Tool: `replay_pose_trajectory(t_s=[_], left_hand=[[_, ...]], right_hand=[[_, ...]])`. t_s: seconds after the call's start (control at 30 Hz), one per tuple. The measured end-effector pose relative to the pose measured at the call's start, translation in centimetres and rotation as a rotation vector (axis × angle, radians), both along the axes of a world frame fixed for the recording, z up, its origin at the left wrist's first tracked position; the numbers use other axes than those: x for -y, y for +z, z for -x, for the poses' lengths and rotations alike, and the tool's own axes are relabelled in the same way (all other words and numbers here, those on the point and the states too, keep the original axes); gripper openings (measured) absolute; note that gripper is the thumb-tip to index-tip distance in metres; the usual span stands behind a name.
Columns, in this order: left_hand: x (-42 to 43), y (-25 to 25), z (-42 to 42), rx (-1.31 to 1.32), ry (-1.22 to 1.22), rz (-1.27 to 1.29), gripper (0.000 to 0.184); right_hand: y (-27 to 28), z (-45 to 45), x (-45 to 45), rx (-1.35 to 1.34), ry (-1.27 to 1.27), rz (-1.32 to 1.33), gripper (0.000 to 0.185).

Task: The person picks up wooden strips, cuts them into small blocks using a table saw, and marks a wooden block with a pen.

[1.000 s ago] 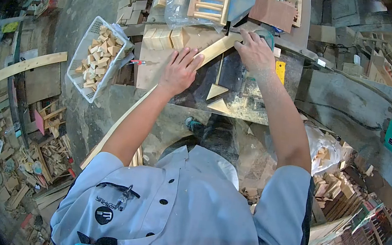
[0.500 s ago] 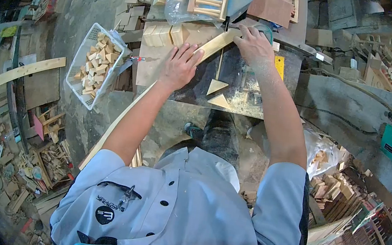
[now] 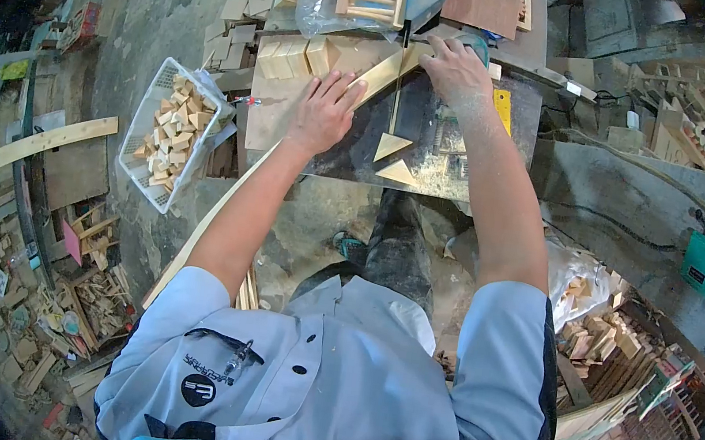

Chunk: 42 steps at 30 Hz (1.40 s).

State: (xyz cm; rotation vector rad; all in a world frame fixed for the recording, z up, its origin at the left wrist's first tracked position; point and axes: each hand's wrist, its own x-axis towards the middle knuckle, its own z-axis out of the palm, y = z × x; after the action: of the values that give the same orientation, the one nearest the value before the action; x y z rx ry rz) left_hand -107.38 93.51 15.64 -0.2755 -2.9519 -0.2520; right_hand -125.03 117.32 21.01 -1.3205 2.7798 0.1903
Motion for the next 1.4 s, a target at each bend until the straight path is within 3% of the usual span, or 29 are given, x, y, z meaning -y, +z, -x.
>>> replay_pose_trajectory(t_s=[0.27, 0.63, 0.8, 0.9, 1.03, 1.17, 1.23, 1.3, 1.37, 1.4], left_hand=[[0.1, -0.2, 0.4, -0.032, 0.001, -0.011, 0.062], [-1.5, 0.2, -5.0, 0.008, 0.006, -0.023, 0.063], [-2.1, 0.2, -7.6, 0.014, 0.021, -0.021, 0.064], [-2.5, 0.3, -8.9, 0.016, 0.024, -0.023, 0.062], [-2.7, 0.3, -9.6, 0.021, 0.031, -0.034, 0.060], [-2.8, 0.1, -9.6, 0.009, 0.035, -0.050, 0.058], [-2.9, 0.0, -9.6, 0.008, 0.046, -0.061, 0.057], [-2.7, -0.1, -9.6, 0.005, 0.072, -0.059, 0.057], [-2.6, -0.1, -9.7, 0.027, 0.047, -0.116, 0.065], [-2.7, -0.2, -9.7, -0.025, 0.053, -0.129, 0.059]], right_hand=[[0.2, 0.2, 0.2, 0.005, -0.012, 0.008, 0.028], [0.8, -5.1, -1.4, 0.046, -0.002, -0.030, 0.034], [-1.3, -7.4, -1.9, 0.028, -0.028, 0.106, 0.044], [-1.7, -9.8, -1.7, 0.011, -0.071, 0.203, 0.029], [-1.4, -12.3, -2.3, -0.159, 0.042, 0.177, 0.030], [-1.6, -13.7, -3.2, 0.007, 0.207, 0.268, 0.027], [-1.6, -14.4, -3.0, 0.294, 0.043, 0.328, 0.026], [-0.6, -15.2, -2.5, 0.290, 0.038, 0.455, 0.033], [1.4, -16.0, -0.9, 0.664, -0.365, 0.408, 0.043], [1.8, -16.6, 0.1, 0.629, -0.348, 0.530, 0.050]])
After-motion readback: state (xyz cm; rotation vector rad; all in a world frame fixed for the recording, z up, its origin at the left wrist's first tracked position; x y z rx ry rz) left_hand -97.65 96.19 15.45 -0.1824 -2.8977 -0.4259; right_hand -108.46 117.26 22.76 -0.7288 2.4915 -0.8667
